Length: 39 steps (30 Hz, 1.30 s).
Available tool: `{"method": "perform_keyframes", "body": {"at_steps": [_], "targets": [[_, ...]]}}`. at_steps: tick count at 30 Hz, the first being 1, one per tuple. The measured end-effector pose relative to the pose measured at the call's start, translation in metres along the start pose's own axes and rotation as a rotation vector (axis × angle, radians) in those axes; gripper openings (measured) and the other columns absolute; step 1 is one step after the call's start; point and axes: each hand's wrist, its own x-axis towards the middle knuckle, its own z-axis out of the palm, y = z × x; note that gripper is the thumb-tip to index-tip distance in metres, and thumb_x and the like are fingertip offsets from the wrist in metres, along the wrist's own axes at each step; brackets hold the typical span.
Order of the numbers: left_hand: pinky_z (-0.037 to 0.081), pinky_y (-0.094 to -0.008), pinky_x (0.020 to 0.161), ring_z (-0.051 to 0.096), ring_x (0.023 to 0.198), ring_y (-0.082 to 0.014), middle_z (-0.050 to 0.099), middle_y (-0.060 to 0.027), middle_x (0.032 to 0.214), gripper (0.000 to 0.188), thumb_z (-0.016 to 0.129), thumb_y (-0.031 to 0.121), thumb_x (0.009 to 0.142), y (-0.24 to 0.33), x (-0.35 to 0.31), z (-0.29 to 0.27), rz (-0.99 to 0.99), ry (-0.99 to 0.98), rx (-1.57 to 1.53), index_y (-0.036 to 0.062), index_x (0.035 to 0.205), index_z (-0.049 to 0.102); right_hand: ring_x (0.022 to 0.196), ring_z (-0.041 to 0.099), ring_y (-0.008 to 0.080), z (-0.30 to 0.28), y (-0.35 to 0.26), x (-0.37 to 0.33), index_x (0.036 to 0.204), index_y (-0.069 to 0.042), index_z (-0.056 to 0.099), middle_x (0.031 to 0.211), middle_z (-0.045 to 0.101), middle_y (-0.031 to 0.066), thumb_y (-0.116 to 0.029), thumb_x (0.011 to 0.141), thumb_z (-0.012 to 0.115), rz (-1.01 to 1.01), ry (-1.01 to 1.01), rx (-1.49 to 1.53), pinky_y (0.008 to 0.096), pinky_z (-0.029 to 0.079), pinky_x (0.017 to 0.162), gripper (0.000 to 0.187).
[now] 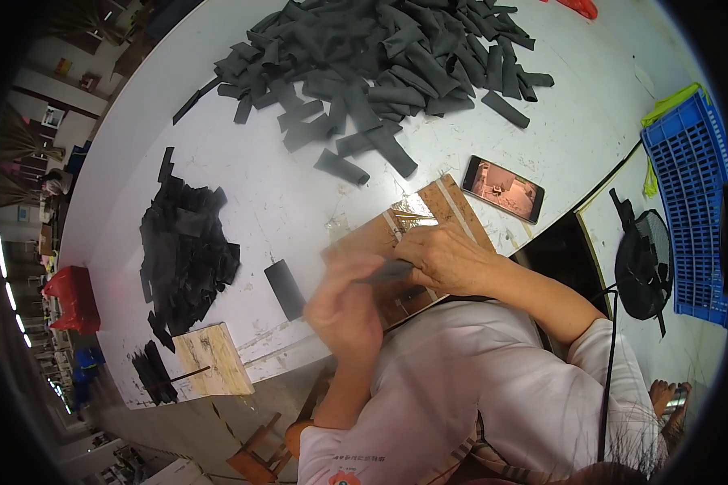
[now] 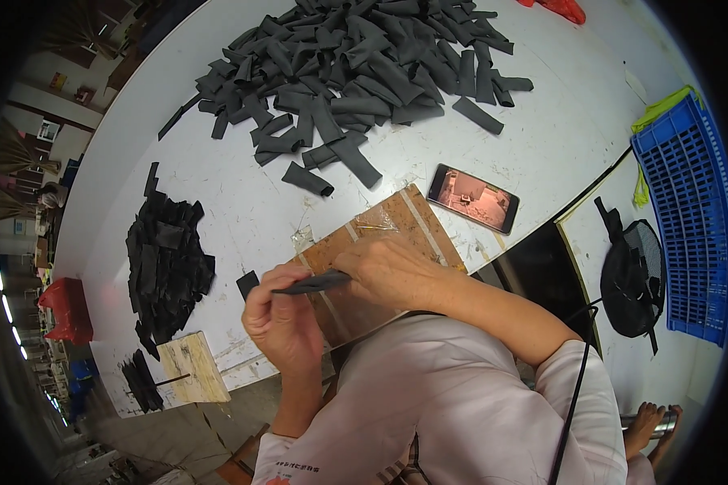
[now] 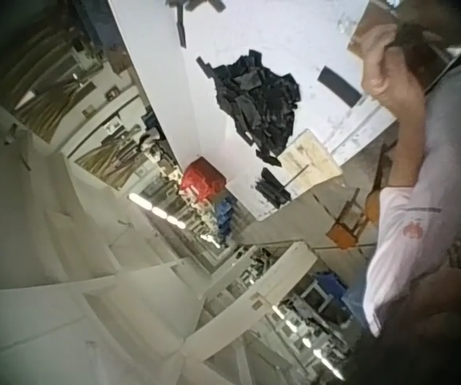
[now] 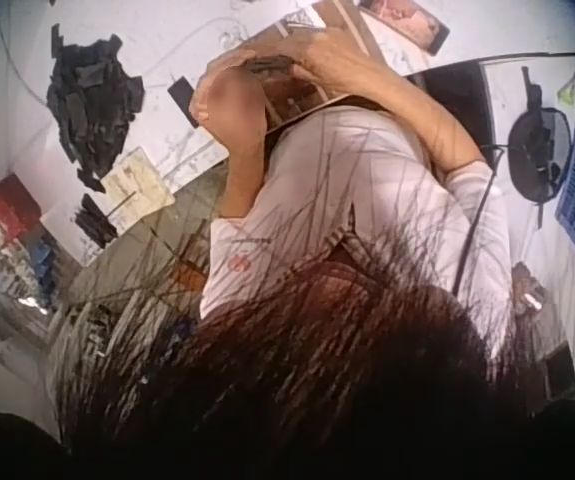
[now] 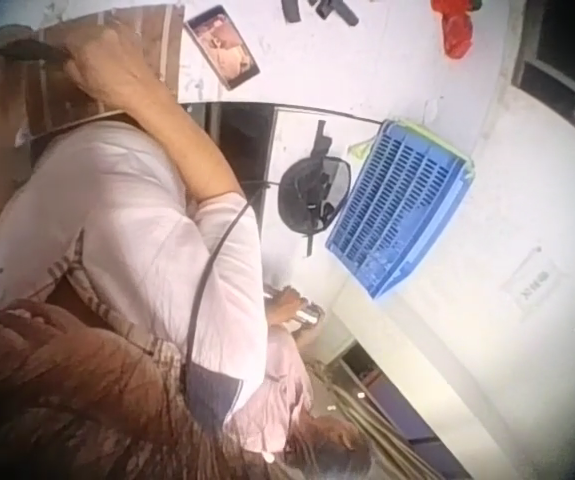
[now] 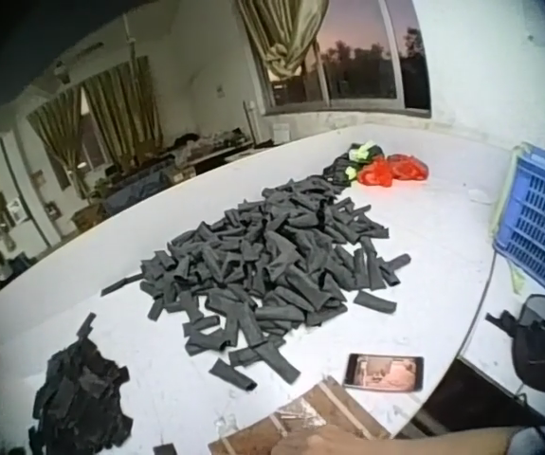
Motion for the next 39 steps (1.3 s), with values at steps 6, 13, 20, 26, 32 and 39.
{"method": "perform_keyframes", "body": {"at_steps": [6, 13, 20, 26, 32, 39], "targets": [[0.043, -0.0369, 0.083, 0.054, 0.09, -0.0235, 0.06, -0.0143, 0.093, 0.012, 0.057, 0.011, 0.088, 0.003, -0.001, -0.015, -0.122, 0.09, -0.231, -0.0005, 0.091, 0.058, 0.064, 0.058, 0.0305, -0.002, -0.002, 0.006, 0.071, -0.003, 0.057, 0.068, 0.057, 0.0123, -0.02, 0.074, 0.065, -0.008, -0.082, -0.002, 0.0399, 0.045, 0.056, 0.018], [0.043, -0.0306, 0.078, 0.055, 0.084, -0.0196, 0.061, -0.0139, 0.088, 0.013, 0.061, 0.009, 0.085, 0.008, 0.002, -0.016, -0.097, 0.014, 0.13, -0.0029, 0.088, 0.059, 0.065, 0.059, 0.0297, 0.005, -0.001, -0.002, 0.073, -0.004, 0.058, 0.069, 0.058, 0.0104, -0.02, 0.075, 0.065, 0.017, -0.075, -0.093, 0.0386, 0.046, 0.055, 0.018], [0.045, -0.0275, 0.074, 0.057, 0.08, -0.0181, 0.063, -0.0113, 0.083, 0.005, 0.058, -0.005, 0.08, 0.012, 0.009, -0.02, 0.049, -0.067, 0.287, -0.004, 0.084, 0.061, 0.065, 0.059, 0.0284, 0.011, 0.006, -0.003, 0.072, -0.004, 0.057, 0.068, 0.058, 0.0096, -0.018, 0.074, 0.066, -0.075, -0.019, -0.095, 0.0381, 0.046, 0.055, 0.017], [0.043, -0.0299, 0.08, 0.055, 0.086, -0.0201, 0.061, -0.0129, 0.093, 0.015, 0.054, 0.005, 0.086, -0.01, -0.01, -0.054, -0.089, 0.309, 0.489, -0.0047, 0.097, 0.058, 0.063, 0.057, 0.0281, -0.028, -0.013, 0.024, 0.074, -0.004, 0.057, 0.068, 0.058, 0.0108, -0.02, 0.075, 0.066, -0.166, -0.214, -0.024, 0.0367, 0.043, 0.053, 0.019], [0.03, -0.047, 0.095, 0.04, 0.112, -0.0379, 0.052, -0.0259, 0.111, 0.043, 0.059, 0.019, 0.082, -0.063, -0.01, -0.178, -0.621, 0.511, 1.604, -0.0047, 0.116, 0.047, 0.052, 0.045, 0.0105, -0.054, 0.009, 0.071, 0.075, -0.002, 0.055, 0.061, 0.052, 0.003, -0.031, 0.09, 0.052, 0.291, 0.469, 0.451, 0.0248, 0.034, 0.048, 0.033], [0.046, -0.0344, 0.067, 0.059, 0.07, -0.0252, 0.061, -0.0138, 0.075, 0.009, 0.061, 0.008, 0.079, -0.051, -0.021, -0.199, -0.405, 0.414, 1.004, -0.0006, 0.079, 0.059, 0.068, 0.06, 0.0304, -0.007, -0.026, -0.02, 0.077, 0.003, 0.059, 0.072, 0.059, 0.0186, -0.019, 0.084, 0.06, 0.165, -0.272, 0.251, 0.0372, 0.046, 0.06, 0.023]]}}
